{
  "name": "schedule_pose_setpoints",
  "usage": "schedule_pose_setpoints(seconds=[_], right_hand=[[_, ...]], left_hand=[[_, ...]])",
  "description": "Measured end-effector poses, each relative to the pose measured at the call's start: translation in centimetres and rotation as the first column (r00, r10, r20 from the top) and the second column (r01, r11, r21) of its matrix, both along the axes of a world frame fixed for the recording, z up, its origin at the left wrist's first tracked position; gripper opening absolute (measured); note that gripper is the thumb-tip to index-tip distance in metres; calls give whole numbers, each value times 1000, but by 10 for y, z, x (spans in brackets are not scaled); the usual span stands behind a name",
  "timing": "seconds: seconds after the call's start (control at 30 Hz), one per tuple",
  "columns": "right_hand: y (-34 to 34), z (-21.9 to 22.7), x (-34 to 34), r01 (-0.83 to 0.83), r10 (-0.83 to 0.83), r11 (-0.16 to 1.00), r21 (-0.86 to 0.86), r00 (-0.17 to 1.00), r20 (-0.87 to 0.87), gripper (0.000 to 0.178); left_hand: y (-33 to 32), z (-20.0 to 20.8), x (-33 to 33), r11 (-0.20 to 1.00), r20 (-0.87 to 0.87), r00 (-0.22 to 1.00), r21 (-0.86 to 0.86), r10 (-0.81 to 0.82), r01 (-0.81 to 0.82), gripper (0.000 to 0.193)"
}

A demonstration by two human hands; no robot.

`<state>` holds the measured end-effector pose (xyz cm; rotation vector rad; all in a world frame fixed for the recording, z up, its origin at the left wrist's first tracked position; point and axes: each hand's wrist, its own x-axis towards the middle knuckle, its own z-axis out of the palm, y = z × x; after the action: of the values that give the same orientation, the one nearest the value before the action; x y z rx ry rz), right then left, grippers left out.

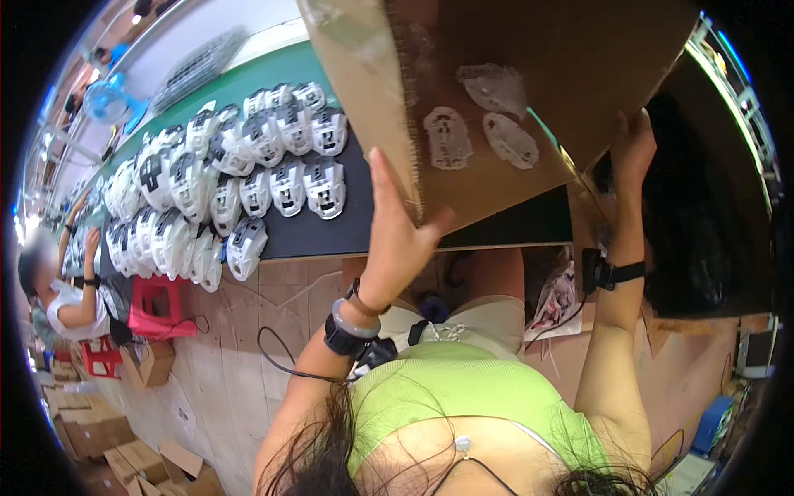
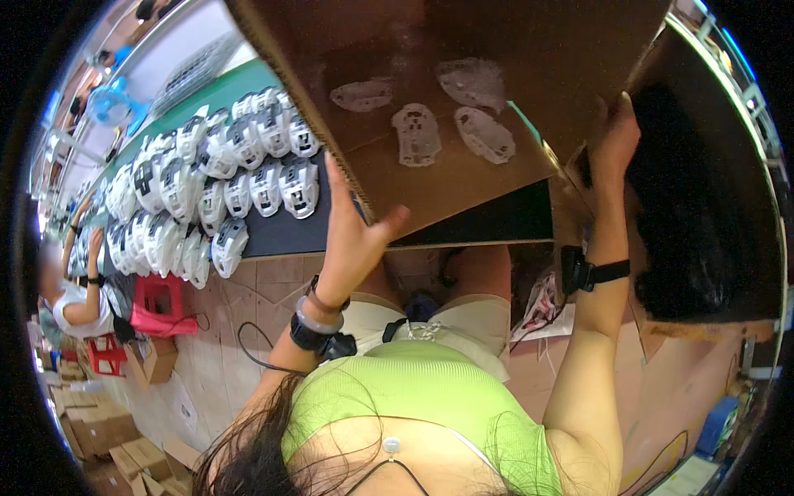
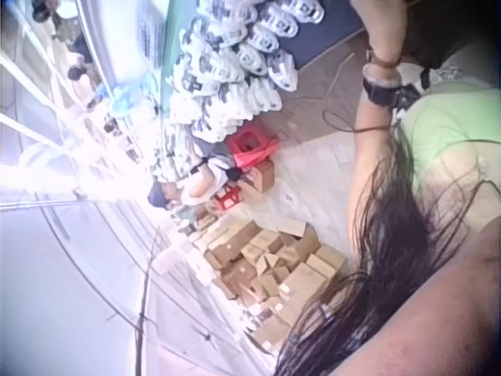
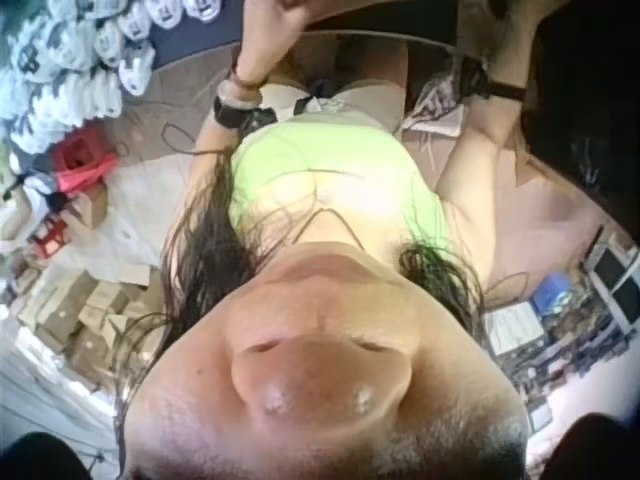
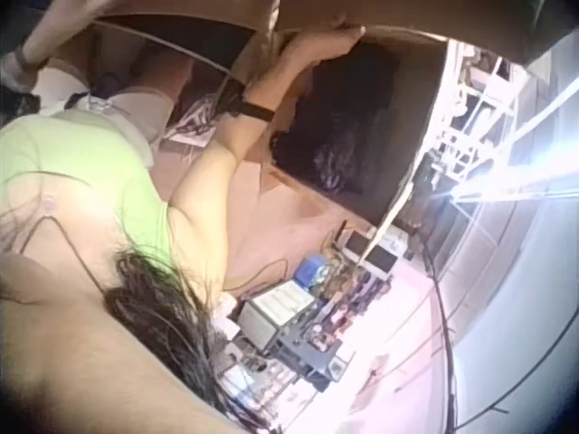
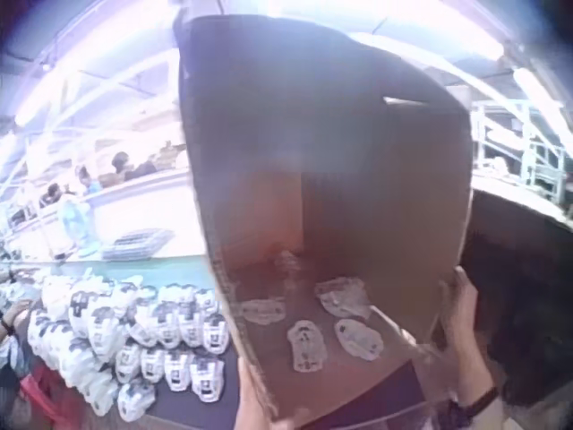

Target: Assembling computer mouse components by placing internals into outer shells.

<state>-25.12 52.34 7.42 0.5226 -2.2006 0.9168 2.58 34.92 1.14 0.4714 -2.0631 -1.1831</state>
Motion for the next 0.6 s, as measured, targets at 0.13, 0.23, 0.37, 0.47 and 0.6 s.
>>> schedule_pose_setpoints(seconds=[0.13,0.23,0.37,0.47,0.6], right_hand=[[18,7,27,-41,48,988,-146,998,41,18],[39,9,52,-54,72,977,-207,994,79,18],[55,6,81,38,-36,987,-158,999,18,17],[64,2,92,13,-7,997,-77,997,80,22],[114,-11,99,-35,55,985,-170,991,120,22]], left_hand=[[-21,-11,-4,997,-121,992,-64,28,-36,81],[-28,-11,-2,998,-73,996,-49,-41,38,73],[-53,-22,-18,974,-26,981,121,-191,193,52],[-48,2,-13,998,74,996,17,-57,56,42],[19,18,-3,897,-717,697,-312,-7,-313,37]])
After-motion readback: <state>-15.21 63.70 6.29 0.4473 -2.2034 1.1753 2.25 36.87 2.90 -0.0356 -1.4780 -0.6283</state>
